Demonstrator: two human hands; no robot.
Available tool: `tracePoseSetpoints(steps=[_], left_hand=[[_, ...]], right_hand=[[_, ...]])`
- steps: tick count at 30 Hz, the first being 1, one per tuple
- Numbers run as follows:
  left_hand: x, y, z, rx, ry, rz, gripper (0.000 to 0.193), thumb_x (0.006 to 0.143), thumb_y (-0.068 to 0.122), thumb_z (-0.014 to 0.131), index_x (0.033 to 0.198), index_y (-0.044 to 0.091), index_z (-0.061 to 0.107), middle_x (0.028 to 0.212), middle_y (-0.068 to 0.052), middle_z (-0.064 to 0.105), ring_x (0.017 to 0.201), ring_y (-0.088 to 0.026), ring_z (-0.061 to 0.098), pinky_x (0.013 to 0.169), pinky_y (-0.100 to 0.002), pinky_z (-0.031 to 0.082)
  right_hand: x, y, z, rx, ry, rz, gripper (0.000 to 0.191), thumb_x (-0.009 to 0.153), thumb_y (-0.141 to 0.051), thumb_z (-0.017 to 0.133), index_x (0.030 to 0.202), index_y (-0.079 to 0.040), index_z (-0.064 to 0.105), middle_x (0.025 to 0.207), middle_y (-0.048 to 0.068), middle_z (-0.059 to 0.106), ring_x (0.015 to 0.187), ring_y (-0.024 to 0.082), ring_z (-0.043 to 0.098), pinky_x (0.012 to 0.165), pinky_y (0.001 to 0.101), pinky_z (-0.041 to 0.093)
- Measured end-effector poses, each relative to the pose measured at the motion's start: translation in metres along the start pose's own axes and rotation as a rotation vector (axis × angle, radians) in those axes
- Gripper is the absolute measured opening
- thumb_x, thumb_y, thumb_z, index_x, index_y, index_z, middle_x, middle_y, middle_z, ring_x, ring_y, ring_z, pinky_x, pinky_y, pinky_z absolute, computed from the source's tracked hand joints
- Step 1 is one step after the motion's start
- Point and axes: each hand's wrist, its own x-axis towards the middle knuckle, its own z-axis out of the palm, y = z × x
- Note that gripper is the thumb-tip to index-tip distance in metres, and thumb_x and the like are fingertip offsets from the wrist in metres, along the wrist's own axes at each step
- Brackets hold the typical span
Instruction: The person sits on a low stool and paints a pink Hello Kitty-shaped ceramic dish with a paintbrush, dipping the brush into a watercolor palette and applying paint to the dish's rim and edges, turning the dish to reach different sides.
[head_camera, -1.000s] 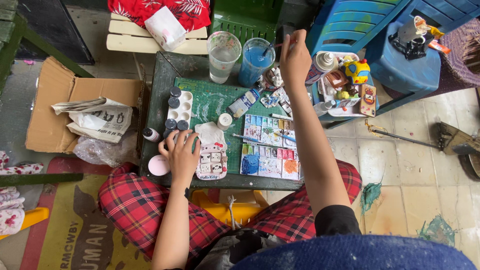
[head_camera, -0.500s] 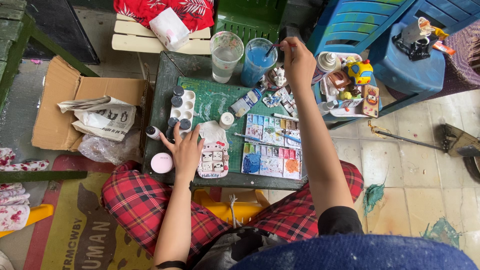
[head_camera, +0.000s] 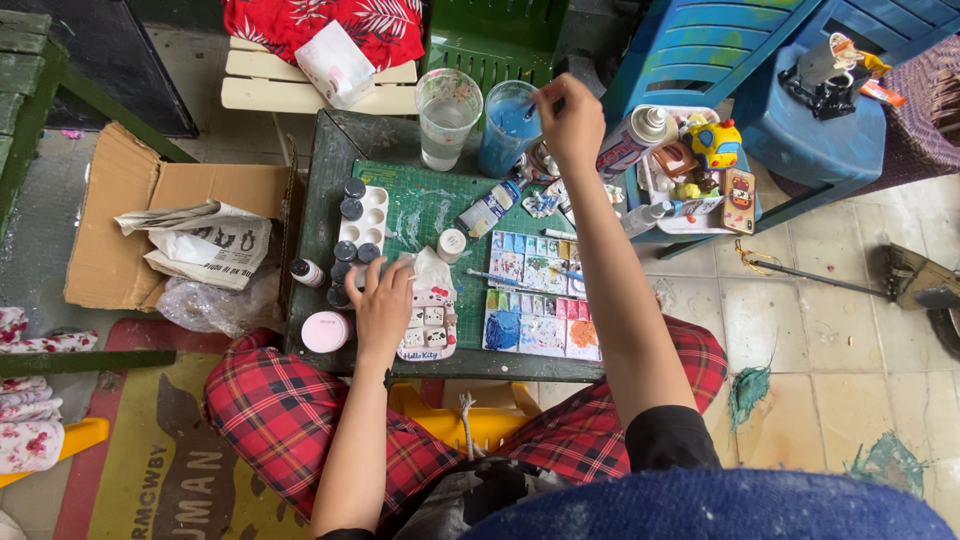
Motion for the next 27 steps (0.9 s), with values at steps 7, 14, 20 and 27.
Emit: tracePoseSetpoints(steps=[7,14,20,27], left_hand=[[0.004,0.003,-0.001,-0.097,-0.100,-0.009,0.027,0.091,0.024,0.073,0.112,0.008,0.066,0.101,-0.003,0.073,0.116,-0.020,0.062,0.111,-0.052,0.030],[0.007,0.009,-0.008,-0.064,-0.171,0.009,0.050,0.080,0.020,0.080,0.128,0.009,0.071,0.098,-0.004,0.070,0.104,-0.023,0.058,0.107,-0.048,0.032],[0.009,0.006,0.003,-0.005,-0.043,0.073,0.024,0.073,0.011,0.077,0.096,0.010,0.073,0.114,-0.004,0.075,0.120,-0.023,0.059,0.104,-0.047,0.035],[0.005,-0.002,0.017,-0.123,-0.023,-0.038,0.016,0.084,0.009,0.074,0.099,0.004,0.068,0.094,-0.010,0.075,0.107,-0.024,0.070,0.100,-0.043,0.041]], right_hand=[[0.004,-0.004,0.004,0.040,0.121,-0.019,0.012,0.094,-0.014,0.079,0.095,-0.008,0.069,0.088,0.004,0.078,0.080,0.025,0.076,0.066,0.0341,0.055],[0.010,-0.020,-0.008,0.173,0.075,0.063,0.017,0.096,-0.018,0.076,0.092,-0.005,0.065,0.082,0.004,0.078,0.052,0.023,0.065,0.053,0.0347,0.044],[0.011,-0.007,-0.007,0.109,0.136,0.045,0.024,0.099,-0.024,0.075,0.093,-0.007,0.059,0.077,0.006,0.075,0.061,0.021,0.073,0.059,0.0325,0.052],[0.003,0.012,0.001,0.059,0.195,-0.021,0.020,0.103,-0.023,0.070,0.101,-0.009,0.057,0.083,0.007,0.077,0.071,0.024,0.075,0.061,0.0342,0.054]])
